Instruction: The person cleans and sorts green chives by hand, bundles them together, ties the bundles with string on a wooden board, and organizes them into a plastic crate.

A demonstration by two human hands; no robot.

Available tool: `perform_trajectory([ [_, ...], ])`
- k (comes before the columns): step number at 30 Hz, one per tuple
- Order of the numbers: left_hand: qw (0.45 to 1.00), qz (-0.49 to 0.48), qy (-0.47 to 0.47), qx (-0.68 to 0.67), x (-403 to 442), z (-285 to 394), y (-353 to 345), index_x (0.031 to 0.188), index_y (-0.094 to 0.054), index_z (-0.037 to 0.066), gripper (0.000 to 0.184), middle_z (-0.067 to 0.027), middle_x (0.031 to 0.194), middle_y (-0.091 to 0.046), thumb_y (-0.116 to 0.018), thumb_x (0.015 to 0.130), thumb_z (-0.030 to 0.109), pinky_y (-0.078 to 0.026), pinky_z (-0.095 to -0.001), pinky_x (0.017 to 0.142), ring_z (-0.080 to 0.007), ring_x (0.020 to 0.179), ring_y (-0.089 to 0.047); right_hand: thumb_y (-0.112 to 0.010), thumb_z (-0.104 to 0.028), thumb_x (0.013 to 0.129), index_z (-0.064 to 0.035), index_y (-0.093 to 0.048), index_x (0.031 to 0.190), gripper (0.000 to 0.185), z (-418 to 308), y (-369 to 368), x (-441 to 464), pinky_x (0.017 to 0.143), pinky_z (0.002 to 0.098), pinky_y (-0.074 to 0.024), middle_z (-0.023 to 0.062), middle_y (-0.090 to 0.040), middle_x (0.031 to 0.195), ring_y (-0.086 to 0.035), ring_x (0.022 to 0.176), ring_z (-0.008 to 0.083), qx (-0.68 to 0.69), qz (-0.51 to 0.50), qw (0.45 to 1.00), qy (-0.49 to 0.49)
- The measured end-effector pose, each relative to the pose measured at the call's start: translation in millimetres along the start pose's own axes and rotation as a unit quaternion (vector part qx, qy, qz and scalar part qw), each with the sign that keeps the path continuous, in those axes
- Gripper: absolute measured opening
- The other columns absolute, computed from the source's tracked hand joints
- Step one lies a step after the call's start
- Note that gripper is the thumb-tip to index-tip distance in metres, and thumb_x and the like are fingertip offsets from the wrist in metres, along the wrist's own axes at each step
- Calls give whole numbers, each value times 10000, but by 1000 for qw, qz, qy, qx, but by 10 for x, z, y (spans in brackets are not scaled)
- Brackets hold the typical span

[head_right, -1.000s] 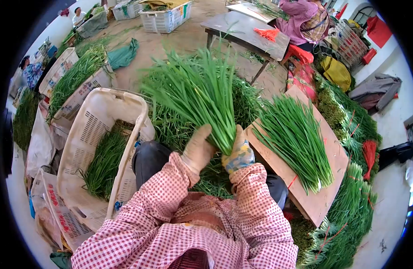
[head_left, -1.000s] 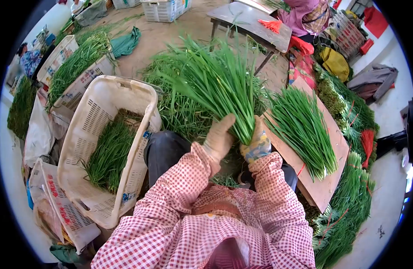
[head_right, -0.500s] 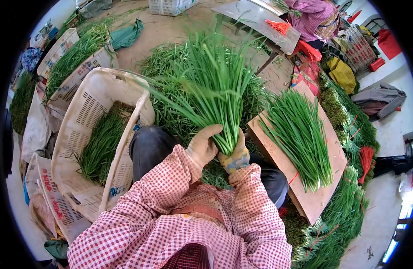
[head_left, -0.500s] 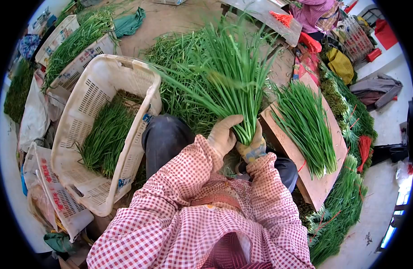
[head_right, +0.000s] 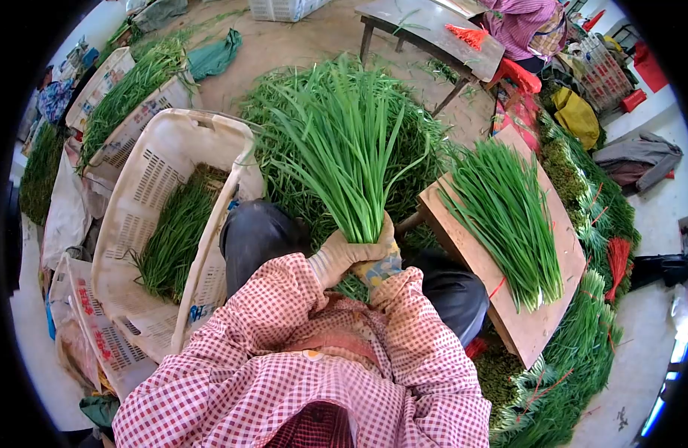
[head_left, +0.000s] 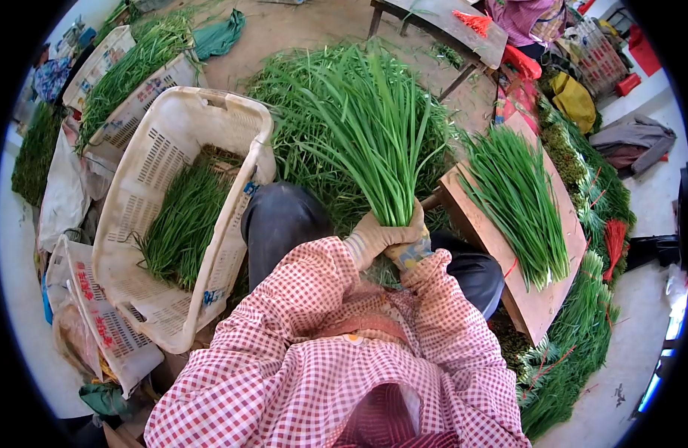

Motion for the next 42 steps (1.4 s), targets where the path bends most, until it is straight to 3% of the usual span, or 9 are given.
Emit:
perform_trajectory([
  [8, 987, -121, -78, -67, -103, 125, 21, 1169, -543, 33, 537, -46, 1059, -599, -735, 667, 12, -481, -349, 852, -195, 915, -598, -723, -404, 761, -24, -352, 1373, 810, -734, -376, -309, 965, 355, -429, 132, -515, 1265, -518, 1148, 259, -384, -208, 898, 45],
  [11, 986, -96, -87, -105, -178, 147, 24, 1137, -561, 16, 467, -64, 1000, -610, -673, 685, -22, -501, -323, 779, -189, 882, -599, -681, -553, 736, -12, -418, 1327, 843, -1179, -384, -279, 985, 423, -411, 240, -484, 1256, -492, 1176, 381, -670, -242, 702, -17],
  [15, 991, -83, -56, -93, -42, -53, 129, 1055, -574, 13, 396, -94, 907, -611, -677, 675, -34, -491, -309, 600, -189, 725, -588, -658, -129, 825, -11, -615, 884, 139, -1719, -387, -147, 643, 357, -514, 112, -636, 813, -637, 726, 249, -449, -71, 872, 181],
  [20, 993, -49, -108, -5, -25, 0, 132, 1037, -575, 21, 401, -57, 881, -609, -703, 660, -30, -493, -320, 627, -174, 750, -593, -626, -146, 836, -18, -556, 1176, 370, -1461, -574, -52, 712, 363, -498, 145, -624, 881, -621, 805, 294, -593, -134, 782, 134],
  [30, 988, -45, -115, 93, -59, 37, 162, 1056, -576, 26, 426, -40, 900, -618, -697, 653, -36, -496, -310, 668, -166, 794, -601, -576, -249, 889, -5, -586, 1033, 284, -1189, -529, -5, 715, 393, -514, 167, -650, 875, -641, 817, 321, -583, -189, 787, 74],
  [32, 991, -33, -131, 22, -59, 66, 168, 1059, -575, 20, 413, -46, 886, -621, -683, 665, -37, -502, -324, 663, -180, 770, -609, -600, -245, 886, -10, -593, 994, 259, -986, -386, -4, 612, 336, -501, 101, -632, 769, -621, 673, 198, -316, -151, 930, -110],
  [36, 998, -24, -62, -22, -97, 118, 245, 1049, -579, 12, 387, -55, 881, -619, -675, 676, -16, -503, -337, 655, -195, 743, -610, -659, -284, 871, -12, -618, 924, 281, -1119, -374, -387, 553, 252, -464, 27, -613, 722, -567, 627, 100, 36, -251, 956, -146],
  [39, 994, 2, -104, -19, -68, 60, 411, 983, -602, 4, 309, -71, 852, -612, -674, 684, 31, -485, -332, 617, -198, 700, -592, -719, -305, 807, -12, -657, 909, 317, -1102, -338, -613, 591, 282, -485, 60, -637, 751, -594, 656, 145, -328, -439, 828, -115],
  [42, 992, -9, -124, 2, -36, 60, 418, 971, -599, 0, 306, -73, 842, -606, -683, 679, 35, -480, -331, 616, -195, 698, -585, -726, -304, 787, -24, -650, 944, 330, -1363, -237, -338, 596, 284, -484, 81, -637, 757, -606, 672, 158, -400, -285, 871, -7],
])
Point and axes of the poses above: each hand's wrist, its own x-axis towards the middle knuckle, its own y-axis out of the back of the hand, z = x × y, the point moved 7 cm from there along x, towards the middle knuckle
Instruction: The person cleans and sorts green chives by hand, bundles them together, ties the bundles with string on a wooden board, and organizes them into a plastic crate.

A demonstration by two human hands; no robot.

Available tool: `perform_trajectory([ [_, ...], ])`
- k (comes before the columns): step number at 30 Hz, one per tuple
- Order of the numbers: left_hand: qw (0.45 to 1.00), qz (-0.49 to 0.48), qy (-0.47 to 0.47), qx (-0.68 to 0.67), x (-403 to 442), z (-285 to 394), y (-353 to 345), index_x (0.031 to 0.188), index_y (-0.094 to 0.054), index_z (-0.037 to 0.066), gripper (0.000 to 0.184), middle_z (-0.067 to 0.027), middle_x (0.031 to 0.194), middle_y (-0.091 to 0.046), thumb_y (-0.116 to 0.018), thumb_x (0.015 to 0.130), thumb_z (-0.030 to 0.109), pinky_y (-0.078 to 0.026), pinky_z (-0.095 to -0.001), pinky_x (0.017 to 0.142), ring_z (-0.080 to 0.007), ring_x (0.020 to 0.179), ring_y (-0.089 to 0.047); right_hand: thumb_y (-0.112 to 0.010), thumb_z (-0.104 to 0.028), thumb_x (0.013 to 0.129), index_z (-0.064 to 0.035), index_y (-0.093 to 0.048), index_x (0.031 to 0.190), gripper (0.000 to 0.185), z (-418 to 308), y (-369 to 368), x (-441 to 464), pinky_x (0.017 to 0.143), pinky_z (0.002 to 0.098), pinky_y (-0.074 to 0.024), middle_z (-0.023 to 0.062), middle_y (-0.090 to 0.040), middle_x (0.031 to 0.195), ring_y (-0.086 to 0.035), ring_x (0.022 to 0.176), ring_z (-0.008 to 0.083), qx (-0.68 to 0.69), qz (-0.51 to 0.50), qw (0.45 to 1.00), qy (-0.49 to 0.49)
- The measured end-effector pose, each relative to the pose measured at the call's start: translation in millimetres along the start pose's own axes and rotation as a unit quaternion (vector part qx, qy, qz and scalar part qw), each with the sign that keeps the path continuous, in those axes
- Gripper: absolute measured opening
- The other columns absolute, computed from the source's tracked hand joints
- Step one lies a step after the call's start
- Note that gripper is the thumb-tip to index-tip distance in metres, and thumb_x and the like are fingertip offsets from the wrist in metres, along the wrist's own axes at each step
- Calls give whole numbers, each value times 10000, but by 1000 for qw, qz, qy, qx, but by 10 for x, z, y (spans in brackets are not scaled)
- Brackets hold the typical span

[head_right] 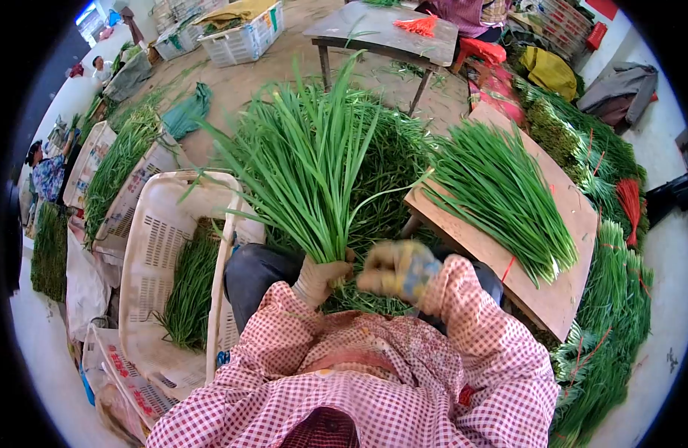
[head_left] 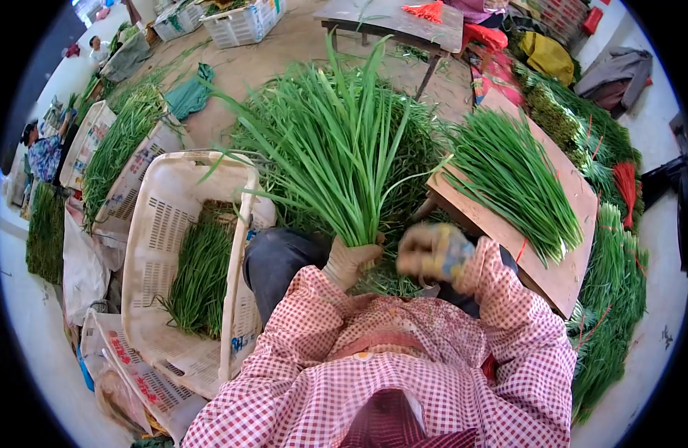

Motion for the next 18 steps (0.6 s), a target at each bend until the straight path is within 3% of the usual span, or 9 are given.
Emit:
perform_trajectory([
  [1, 999, -9, 10, 32, -26, 78, -55, 956, -618, -3, 305, -55, 801, -621, -716, 677, 69, -473, -303, 609, -170, 683, -584, -732, -306, 781, -24, -631, 993, 366, -92, 196, 74, 557, 293, -472, 77, -621, 713, -588, 636, 151, -37, 93, 993, -63],
  [2, 999, -12, 12, 35, -26, 64, -73, 956, -618, -3, 305, -55, 801, -621, -716, 677, 69, -473, -303, 609, -170, 683, -584, -735, -320, 782, -26, -588, 1079, 444, -211, 328, 169, 528, 299, -460, 67, -606, 684, -570, 607, 147, -75, 151, 985, -24],
  [4, 999, 2, -4, 48, -23, 75, -77, 951, -617, -5, 311, -61, 802, -623, -714, 662, 57, -471, -305, 606, -176, 686, -583, -717, -309, 802, -25, -519, 1178, 511, -310, 370, 401, 571, 329, -481, 106, -640, 736, -611, 641, 193, -55, 159, 985, -43],
  [7, 996, 3, -13, 85, -4, 48, -61, 965, -591, -8, 344, -81, 821, -612, -699, 639, 19, -476, -329, 602, -192, 690, -584, -687, -294, 829, -14, -549, 1143, 443, -181, 439, 709, 597, 348, -492, 143, -657, 787, -628, 667, 211, -97, 174, 978, -62],
  [10, 994, 5, -6, 111, 3, 58, -44, 984, -572, -6, 372, -96, 840, -603, -687, 631, 4, -485, -352, 597, -213, 688, -588, -697, -283, 838, 9, -541, 1113, 430, -104, 472, 889, 517, 294, -464, 52, -605, 716, -575, 600, 119, -207, 173, 963, 26],
  [13, 999, -10, 4, 35, -1, 95, -22, 958, -584, -4, 357, -98, 814, -603, -688, 618, 21, -484, -363, 582, -221, 661, -586, -600, -337, 919, -27, -549, 984, 320, 85, 477, 808, 443, 235, -442, 9, -535, 708, -531, 545, 77, 133, 125, 973, -143],
  [16, 998, -22, -10, -56, 19, 139, -37, 918, -605, 6, 330, -91, 773, -597, -693, 605, 64, -476, -371, 559, -225, 618, -572, -625, -291, 903, 12, -584, 960, 311, 14, 537, 633, 481, 240, -452, 51, -573, 715, -535, 525, 106, 168, 219, 951, -142],
  [17, 997, -29, -7, -74, 25, 138, -50, 915, -607, 10, 328, -89, 771, -596, -694, 605, 72, -472, -372, 554, -222, 614, -567, -633, -302, 898, 8, -575, 953, 319, 298, 533, 721, 471, 233, -443, 46, -568, 723, -528, 522, 105, 284, 166, 939, -97],
  [18, 995, -35, -5, -92, 20, 126, -55, 913, -609, 15, 326, -86, 769, -595, -694, 605, 79, -467, -373, 549, -219, 610, -562, -633, -302, 898, -2, -571, 941, 310, 266, 531, 648, 446, 239, -428, 50, -574, 723, -530, 522, 104, 255, 235, 933, -97],
])
Point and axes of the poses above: each hand's wrist, its own x-axis towards the middle knuckle, its own y-axis out of the back of the hand, z = x × y, the point moved 7 cm from there along x, towards the middle knuckle
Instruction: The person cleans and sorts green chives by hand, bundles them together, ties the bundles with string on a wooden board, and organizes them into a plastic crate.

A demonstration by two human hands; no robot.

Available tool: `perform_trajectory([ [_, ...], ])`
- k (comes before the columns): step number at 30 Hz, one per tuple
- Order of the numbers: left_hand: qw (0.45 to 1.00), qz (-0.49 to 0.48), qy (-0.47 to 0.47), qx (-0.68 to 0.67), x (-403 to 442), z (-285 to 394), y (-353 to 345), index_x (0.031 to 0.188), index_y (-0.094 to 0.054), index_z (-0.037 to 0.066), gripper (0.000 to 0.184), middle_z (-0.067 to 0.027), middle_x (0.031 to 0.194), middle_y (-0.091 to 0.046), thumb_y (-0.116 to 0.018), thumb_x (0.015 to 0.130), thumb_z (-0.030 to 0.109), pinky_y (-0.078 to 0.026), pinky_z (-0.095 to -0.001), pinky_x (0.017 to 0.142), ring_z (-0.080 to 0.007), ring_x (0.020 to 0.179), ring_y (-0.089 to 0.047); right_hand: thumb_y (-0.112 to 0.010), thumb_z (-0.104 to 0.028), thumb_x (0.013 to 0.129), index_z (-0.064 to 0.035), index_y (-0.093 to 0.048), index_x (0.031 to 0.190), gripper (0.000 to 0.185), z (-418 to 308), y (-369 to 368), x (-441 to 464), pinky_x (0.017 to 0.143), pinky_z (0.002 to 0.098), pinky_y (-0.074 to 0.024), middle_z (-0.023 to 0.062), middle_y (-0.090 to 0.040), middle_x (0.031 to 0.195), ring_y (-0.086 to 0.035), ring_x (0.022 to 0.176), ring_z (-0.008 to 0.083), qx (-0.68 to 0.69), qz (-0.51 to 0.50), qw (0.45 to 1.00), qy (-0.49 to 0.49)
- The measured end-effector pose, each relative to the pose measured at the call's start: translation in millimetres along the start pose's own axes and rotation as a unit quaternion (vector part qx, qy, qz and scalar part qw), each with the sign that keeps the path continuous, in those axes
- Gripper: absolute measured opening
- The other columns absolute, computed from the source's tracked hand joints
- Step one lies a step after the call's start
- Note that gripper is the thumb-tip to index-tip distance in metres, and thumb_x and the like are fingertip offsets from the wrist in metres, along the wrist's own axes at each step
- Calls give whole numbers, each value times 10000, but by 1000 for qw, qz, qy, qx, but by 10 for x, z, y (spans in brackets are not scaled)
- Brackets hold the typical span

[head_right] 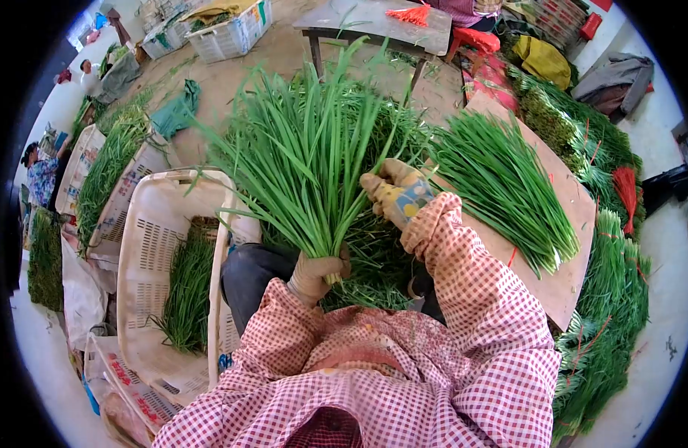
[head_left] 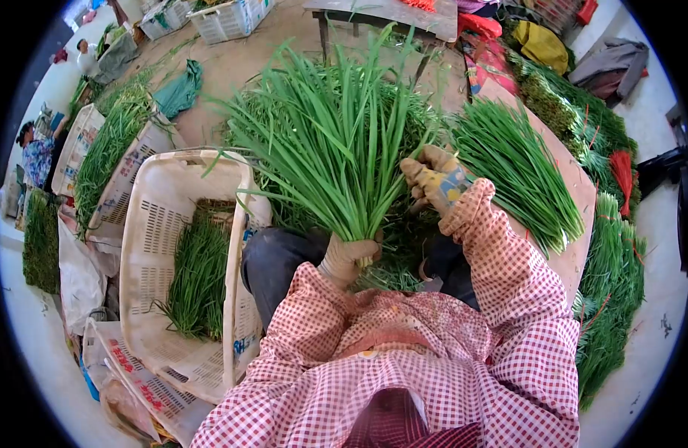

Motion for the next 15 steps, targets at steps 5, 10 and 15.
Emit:
perform_trajectory([
  [5, 1000, 4, 2, -7, -42, -36, 44, 990, -585, 39, 402, -80, 783, -592, -702, 609, 88, -464, -368, 549, -209, 617, -559, -688, -364, 843, -19, -583, 958, 379, -451, 931, 170, 475, 281, -453, 54, -585, 754, -544, 551, 135, -99, 232, 965, 66],
  [10, 999, 44, 23, 24, 0, -142, 73, 1046, -555, 42, 451, -77, 834, -592, -712, 623, 45, -477, -341, 561, -197, 657, -569, -651, -296, 856, -50, -584, 853, 255, -631, 628, -24, 466, 252, -405, -21, -530, 682, -511, 546, 85, -360, -135, 917, 101],
  [15, 996, 23, 43, 70, 21, -225, 53, 1051, -561, 40, 470, -67, 858, -597, -753, 625, -9, -493, -319, 577, -189, 734, -594, -605, -222, 886, -22, -588, 922, 204, -766, -19, -115, 516, 255, -433, 11, -533, 662, -521, 555, 77, -194, -144, 961, 132],
])
Point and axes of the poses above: each hand's wrist, its own x-axis towards the middle knuckle, its own y-axis out of the back of the hand, z = x × y, the point moved 7 cm from there along x, towards the middle knuckle
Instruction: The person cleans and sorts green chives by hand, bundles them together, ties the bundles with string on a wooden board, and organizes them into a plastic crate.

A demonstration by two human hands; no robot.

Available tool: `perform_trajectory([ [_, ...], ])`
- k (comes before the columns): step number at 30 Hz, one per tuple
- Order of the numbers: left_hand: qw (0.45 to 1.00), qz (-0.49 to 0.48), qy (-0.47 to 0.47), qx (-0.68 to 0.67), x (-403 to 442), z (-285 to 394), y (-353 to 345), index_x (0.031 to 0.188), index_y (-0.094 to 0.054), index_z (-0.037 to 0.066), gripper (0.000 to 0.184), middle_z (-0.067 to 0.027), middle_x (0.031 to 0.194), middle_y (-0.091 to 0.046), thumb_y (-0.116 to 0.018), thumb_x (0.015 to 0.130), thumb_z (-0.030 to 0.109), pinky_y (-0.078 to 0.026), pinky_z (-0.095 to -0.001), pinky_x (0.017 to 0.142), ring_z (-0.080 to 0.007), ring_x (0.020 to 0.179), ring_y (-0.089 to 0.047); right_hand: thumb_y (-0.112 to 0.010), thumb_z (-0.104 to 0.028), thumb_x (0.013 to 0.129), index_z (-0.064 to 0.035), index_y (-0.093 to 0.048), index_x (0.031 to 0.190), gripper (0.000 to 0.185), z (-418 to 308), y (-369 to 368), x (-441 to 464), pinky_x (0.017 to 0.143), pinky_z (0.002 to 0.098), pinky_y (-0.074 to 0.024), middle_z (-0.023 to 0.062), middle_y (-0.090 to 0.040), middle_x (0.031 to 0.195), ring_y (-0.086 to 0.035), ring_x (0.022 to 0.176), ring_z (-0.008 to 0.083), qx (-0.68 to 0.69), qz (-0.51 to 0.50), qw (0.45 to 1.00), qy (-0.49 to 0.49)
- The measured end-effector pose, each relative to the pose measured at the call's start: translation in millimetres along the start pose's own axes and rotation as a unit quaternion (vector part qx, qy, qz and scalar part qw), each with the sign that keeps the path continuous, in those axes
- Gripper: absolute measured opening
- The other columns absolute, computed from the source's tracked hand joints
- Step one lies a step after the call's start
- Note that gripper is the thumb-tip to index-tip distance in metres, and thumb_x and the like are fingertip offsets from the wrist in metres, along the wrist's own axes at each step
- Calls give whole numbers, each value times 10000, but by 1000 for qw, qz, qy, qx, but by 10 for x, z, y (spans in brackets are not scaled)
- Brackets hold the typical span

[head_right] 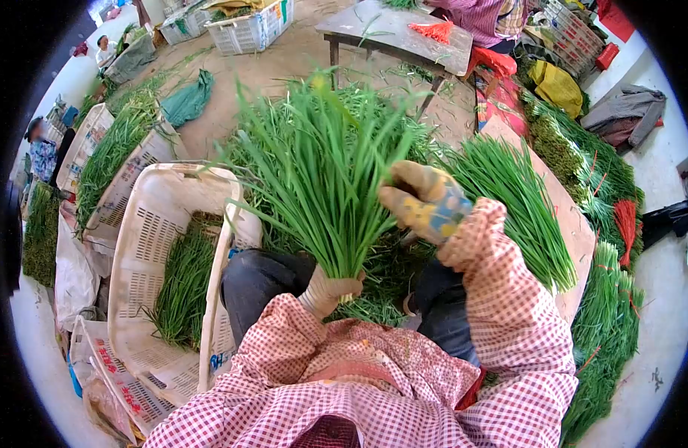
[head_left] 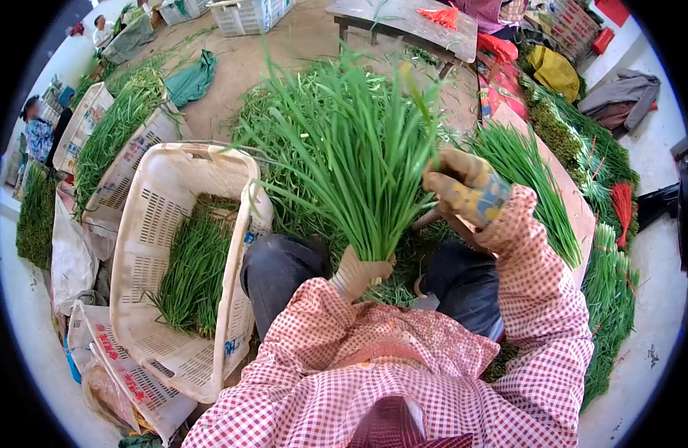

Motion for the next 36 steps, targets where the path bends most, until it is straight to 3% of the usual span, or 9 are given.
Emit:
perform_trajectory([
  [6, 999, -44, 14, -25, 4, -195, -25, 1116, -572, 65, 571, -23, 923, -602, -848, 617, 93, -501, -317, 684, -171, 835, -593, -558, -113, 887, -72, -497, 1241, 362, -418, -231, 460, 601, 315, -460, 61, -584, 728, -569, 656, 169, -194, 43, 968, 153],
  [14, 995, -90, -9, -46, 23, -279, -55, 1121, -588, 84, 594, -3, 944, -613, -882, 610, 153, -500, -330, 751, -162, 863, -588, -507, -123, 921, -102, -402, 1387, 478, 206, -354, 1431, 645, 380, -506, 117, -649, 822, -642, 784, 268, -458, -53, 883, 90],
  [17, 995, -79, -11, -62, 41, -349, 2, 1106, -591, 80, 581, -18, 933, -615, -874, 601, 134, -505, -330, 721, -163, 853, -591, -566, -212, 901, -66, -578, 1163, 301, 412, 191, 1865, 518, 321, -483, 80, -674, 854, -649, 682, 224, -100, 58, 992, -49],
  [19, 998, -45, 42, -1, 71, -407, 90, 1068, -593, 63, 527, -41, 895, -617, -849, 609, 101, -511, -337, 664, -170, 793, -598, -671, -274, 843, -78, -653, 972, 235, -94, 719, 1601, 422, 250, -408, 51, -669, 828, -585, 523, 122, 118, 276, 954, 8],
  [23, 966, -48, 49, -248, 32, -120, -20, 1068, -582, 47, 410, -76, 788, -616, -685, 673, 4, -497, -331, 595, -204, 677, -600, -651, -300, 866, -58, -629, 979, 269, -763, 1083, 764, 526, 203, -398, -8, -573, 729, -487, 576, 71, 99, 376, 916, 100],
  [27, 895, -49, 25, -443, 99, 25, -62, 1243, -496, 65, 522, -47, 883, -636, -636, 747, -14, -477, -309, 643, -160, 710, -590, -593, -241, 888, -67, -591, 1075, 256, 250, 338, -33, 673, 295, -467, 38, -581, 863, -566, 779, 170, -34, 28, 997, -67],
  [30, 859, -59, 50, -505, 124, -35, -78, 1263, -496, 90, 539, -24, 902, -630, -643, 755, -9, -471, -299, 642, -136, 716, -581, -580, -203, 884, -83, -566, 1155, 297, 795, -576, -905, 823, 366, -503, 128, -609, 1084, -602, 1018, 278, -429, -350, 832, -16],
  [32, 862, -62, 45, -501, 132, -79, -96, 1263, -495, 87, 541, -25, 900, -630, -645, 751, -3, -470, -299, 642, -133, 717, -579, -552, -273, 890, -62, -562, 1148, 333, 1219, -741, -986, 866, 399, -495, 181, -595, 1124, -596, 1033, 336, -235, -386, 887, -96],
  [36, 912, 3, 72, -404, 80, -117, -140, 1193, -536, 73, 488, -37, 906, -629, -668, 725, 36, -515, -318, 680, -163, 753, -609, -669, -527, 770, -2, -451, 1284, 767, 1013, -822, -431, 932, 398, -459, 235, -567, 1210, -571, 1114, 330, -74, -93, 955, -272],
])
Point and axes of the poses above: each hand's wrist, its own x-axis towards the middle knuckle, its own y-axis out of the back of the hand, z = x × y, the point moved 7 cm from there along x, towards the middle knuckle
